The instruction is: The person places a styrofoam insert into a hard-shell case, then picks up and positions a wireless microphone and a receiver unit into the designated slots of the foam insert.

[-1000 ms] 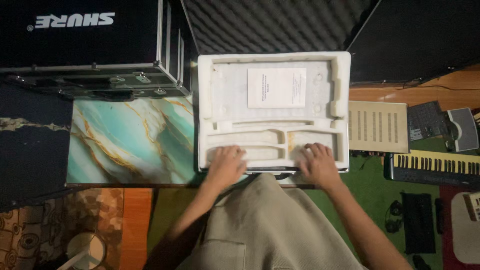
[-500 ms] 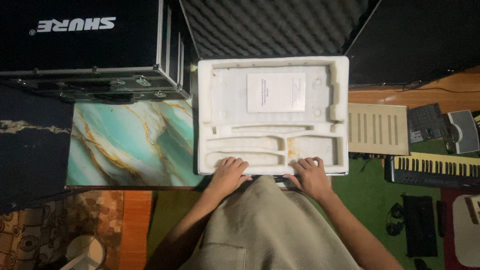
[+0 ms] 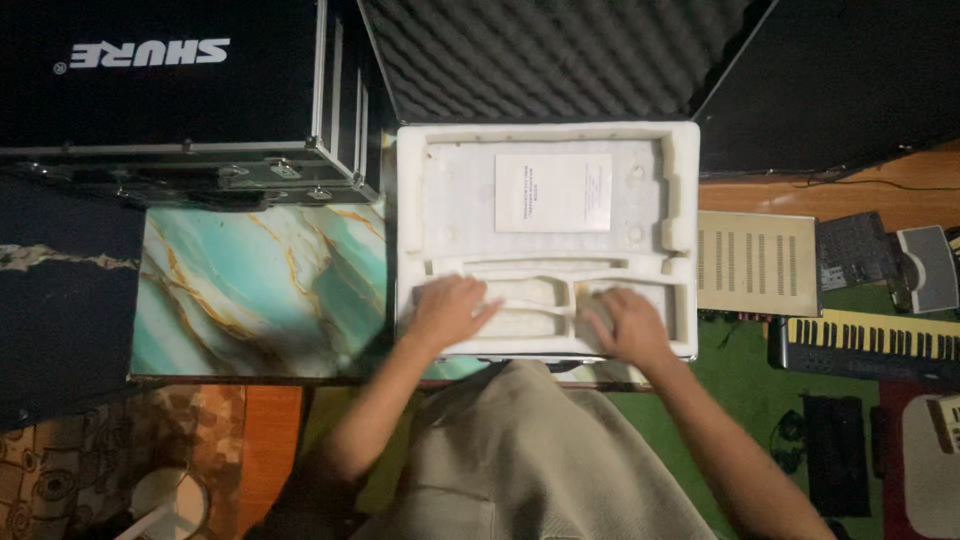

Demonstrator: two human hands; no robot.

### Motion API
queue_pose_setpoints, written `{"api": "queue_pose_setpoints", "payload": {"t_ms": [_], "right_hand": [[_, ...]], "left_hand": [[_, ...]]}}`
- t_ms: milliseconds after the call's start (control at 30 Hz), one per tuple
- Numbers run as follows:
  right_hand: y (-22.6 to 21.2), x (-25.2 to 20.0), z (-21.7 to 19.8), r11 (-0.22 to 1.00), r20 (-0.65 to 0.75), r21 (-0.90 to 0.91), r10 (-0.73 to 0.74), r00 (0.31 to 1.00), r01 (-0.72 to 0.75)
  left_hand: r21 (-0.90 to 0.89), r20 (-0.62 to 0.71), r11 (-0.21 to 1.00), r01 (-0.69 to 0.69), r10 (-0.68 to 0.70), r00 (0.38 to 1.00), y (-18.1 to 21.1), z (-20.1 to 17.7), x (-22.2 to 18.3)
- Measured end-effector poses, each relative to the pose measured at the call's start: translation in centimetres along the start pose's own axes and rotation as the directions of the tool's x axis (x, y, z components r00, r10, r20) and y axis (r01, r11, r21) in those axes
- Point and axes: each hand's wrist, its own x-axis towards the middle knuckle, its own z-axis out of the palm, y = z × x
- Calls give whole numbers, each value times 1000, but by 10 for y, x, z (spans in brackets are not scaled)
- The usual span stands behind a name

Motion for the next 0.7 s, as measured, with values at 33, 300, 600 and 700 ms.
{"api": "queue_pose_setpoints", "payload": {"t_ms": [33,300,600,700], "right_hand": [[6,16,-1,999,-11,-15,38,999,-39],[40,169,-67,996,-341,-92,-46,939,16],[55,227,-70,979,-274,-204,-27,961,-31],[59,227,-61,968,-283,-249,-28,959,-45]], "left_hand": [[8,-79,1000,21,-20,997,-8,-7,11],[199,-506,980,18,87,858,-54,-71,123],[207,-499,978,33,76,863,-76,-71,189],[207,-512,978,30,82,855,-75,-66,191]]}}
